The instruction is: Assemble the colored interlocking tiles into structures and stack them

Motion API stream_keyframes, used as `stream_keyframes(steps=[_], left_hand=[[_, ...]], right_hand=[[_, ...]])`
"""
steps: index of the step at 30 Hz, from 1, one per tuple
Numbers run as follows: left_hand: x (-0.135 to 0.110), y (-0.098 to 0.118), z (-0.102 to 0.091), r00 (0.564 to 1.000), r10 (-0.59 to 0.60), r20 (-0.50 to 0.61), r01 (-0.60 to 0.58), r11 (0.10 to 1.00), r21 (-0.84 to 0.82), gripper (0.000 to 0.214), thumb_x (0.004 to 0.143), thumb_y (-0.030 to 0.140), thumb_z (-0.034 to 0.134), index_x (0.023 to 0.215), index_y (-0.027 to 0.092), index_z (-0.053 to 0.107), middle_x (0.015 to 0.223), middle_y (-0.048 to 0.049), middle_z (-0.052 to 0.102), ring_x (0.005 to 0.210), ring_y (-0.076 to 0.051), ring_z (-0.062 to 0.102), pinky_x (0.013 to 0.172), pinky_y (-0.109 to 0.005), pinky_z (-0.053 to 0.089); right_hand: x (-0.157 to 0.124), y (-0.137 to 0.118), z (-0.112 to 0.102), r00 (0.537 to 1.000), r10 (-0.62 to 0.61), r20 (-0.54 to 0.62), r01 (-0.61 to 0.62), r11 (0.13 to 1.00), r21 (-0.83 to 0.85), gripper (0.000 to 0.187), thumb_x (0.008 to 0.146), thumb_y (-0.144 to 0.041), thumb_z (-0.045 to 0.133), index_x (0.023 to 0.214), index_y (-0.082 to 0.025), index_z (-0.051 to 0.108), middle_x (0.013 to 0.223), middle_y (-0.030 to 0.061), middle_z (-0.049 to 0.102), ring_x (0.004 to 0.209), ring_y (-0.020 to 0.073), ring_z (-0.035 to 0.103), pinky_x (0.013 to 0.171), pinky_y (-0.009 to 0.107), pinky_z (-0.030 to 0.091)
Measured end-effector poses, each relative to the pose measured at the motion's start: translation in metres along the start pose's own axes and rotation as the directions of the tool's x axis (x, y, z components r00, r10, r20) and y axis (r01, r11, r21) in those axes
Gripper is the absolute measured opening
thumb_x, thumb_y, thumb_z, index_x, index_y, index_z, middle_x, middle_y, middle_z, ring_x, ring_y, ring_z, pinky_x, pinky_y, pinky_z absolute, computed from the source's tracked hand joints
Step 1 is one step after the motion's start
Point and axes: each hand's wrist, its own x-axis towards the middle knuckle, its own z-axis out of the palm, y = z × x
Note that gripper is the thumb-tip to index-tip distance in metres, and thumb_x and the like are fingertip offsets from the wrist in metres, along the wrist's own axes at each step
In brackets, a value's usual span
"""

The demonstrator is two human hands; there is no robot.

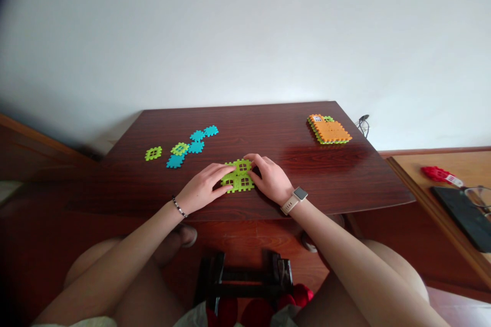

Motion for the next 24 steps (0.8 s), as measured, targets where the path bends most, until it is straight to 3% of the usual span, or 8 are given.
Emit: stream_keyframes(steps=[24], left_hand=[[-0.0036,0.0008,-0.0006,1.0,-0.024,0.015,0.024,1.0,-0.018,0.055,0.105,0.038,0.069,0.156,0.026,0.053,0.144,-0.0136,0.066,0.135,-0.032,0.064,0.119,-0.056,0.055]], right_hand=[[0.0003,0.001,0.0011,0.999,-0.049,0.001,0.049,0.998,-0.036,0.037,0.101,-0.02,0.063,0.138,-0.026,0.06,0.122,0.0101,0.074,0.112,0.0306,0.07,0.101,0.05,0.059]])
